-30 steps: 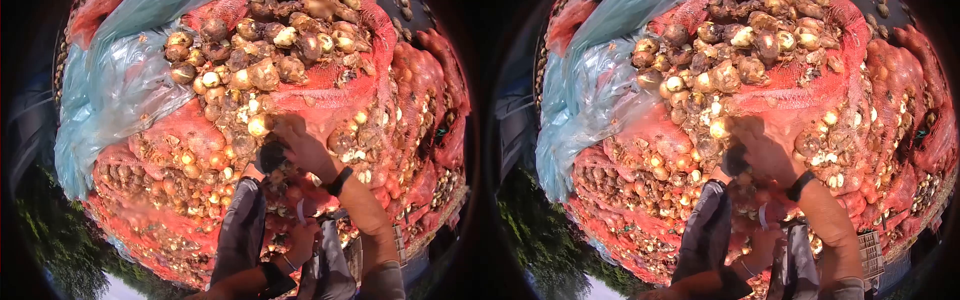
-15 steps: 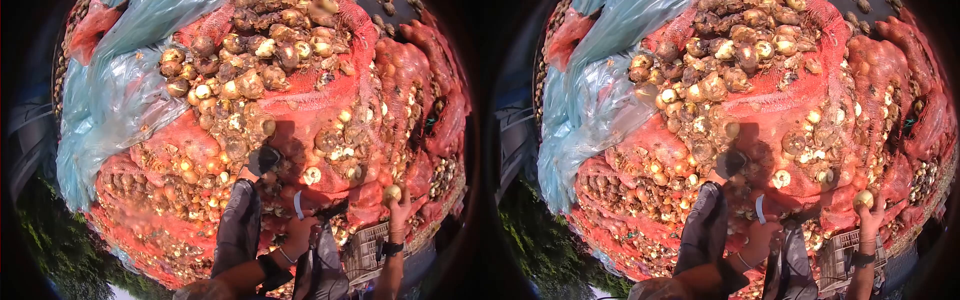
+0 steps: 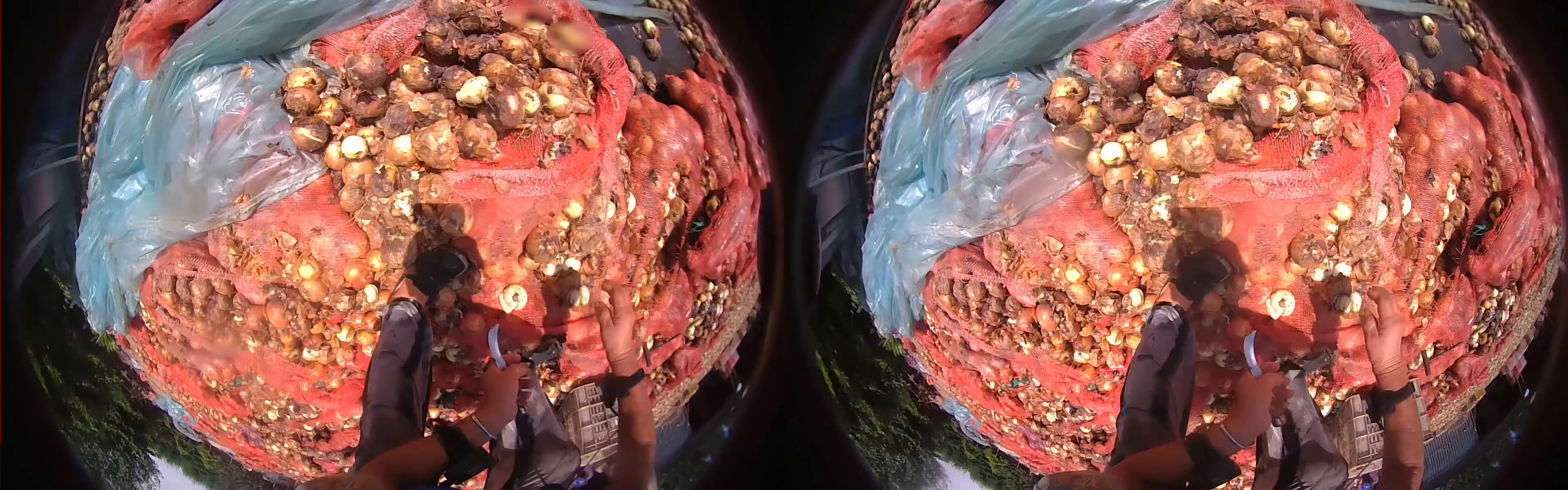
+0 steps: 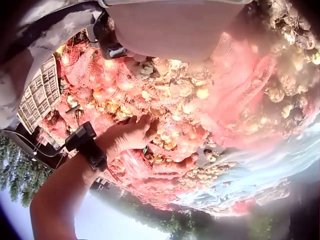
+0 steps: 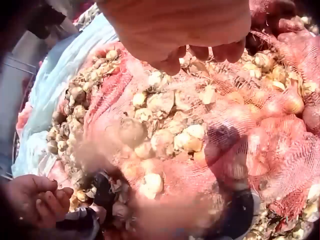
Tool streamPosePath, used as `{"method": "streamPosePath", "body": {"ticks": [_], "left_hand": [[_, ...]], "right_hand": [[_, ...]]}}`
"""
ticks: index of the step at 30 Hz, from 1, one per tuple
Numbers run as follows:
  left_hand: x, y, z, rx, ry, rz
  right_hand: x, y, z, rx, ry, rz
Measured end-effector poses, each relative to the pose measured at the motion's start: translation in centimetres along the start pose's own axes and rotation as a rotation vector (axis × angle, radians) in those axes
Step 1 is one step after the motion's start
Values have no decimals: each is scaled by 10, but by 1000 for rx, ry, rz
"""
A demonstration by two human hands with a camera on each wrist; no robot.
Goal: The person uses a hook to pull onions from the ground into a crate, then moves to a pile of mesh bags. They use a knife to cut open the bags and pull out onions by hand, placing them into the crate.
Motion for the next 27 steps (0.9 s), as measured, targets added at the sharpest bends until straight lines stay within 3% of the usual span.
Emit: {"method": "streamPosePath", "body": {"ticks": [2, 3, 5, 6, 8, 9, 11, 13, 15, 17, 20, 21, 22, 24, 26, 27], "left_hand": [[-9, 4, -2, 38, -26, 109], [-16, 7, -5, 56, -39, 201], [-43, 15, 7, 53, -15, 240], [-55, 13, 12, 32, 17, 257], [-57, 9, 8, 50, 14, 307], [-57, 7, 5, 62, 22, 342], [-50, 7, 2, 116, -28, 385], [-47, 11, 4, 157, -83, 424], [-63, 9, 12, 53, 24, 389], [-62, 11, 15, 60, 1, 397], [-66, 19, 22, 73, -22, 410], [-67, 21, 24, 76, -31, 410], [-69, 24, 25, 83, -25, 413], [-68, 26, 25, 85, -14, 437], [-62, 30, 21, 128, -16, 422], [-57, 31, 17, 164, -19, 413]], "right_hand": [[174, 47, -89, 8, -434, 79], [235, 77, -119, 33, -615, 159], [326, 131, -163, -82, -824, 277], [351, 170, -185, 6, -844, 413], [401, 212, -199, -142, -1131, 677], [410, 231, -215, -139, -1145, 689], [410, 272, -237, -179, -1148, 1144], [405, 285, -239, -126, -1143, 1251], [406, 283, -236, -78, -1140, 1362], [400, 274, -224, 141, -1078, 1429], [377, 264, -194, 110, -1260, 1352], [374, 255, -186, -105, -1347, 1288], [375, 254, -186, -113, -1351, 1292], [370, 252, -192, 44, -1275, 1089], [382, 252, -198, -32, -1304, 1050], [381, 260, -209, 67, -1227, 1034]]}}
Point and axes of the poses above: each hand's wrist, its own z-axis away from the middle knuckle, its own y-axis out of the palm, x = y × z, the point moved 10 cm from there along -z, towards the middle knuckle, and after that the axes turned 7 degrees about z, right-handed, at the moved point
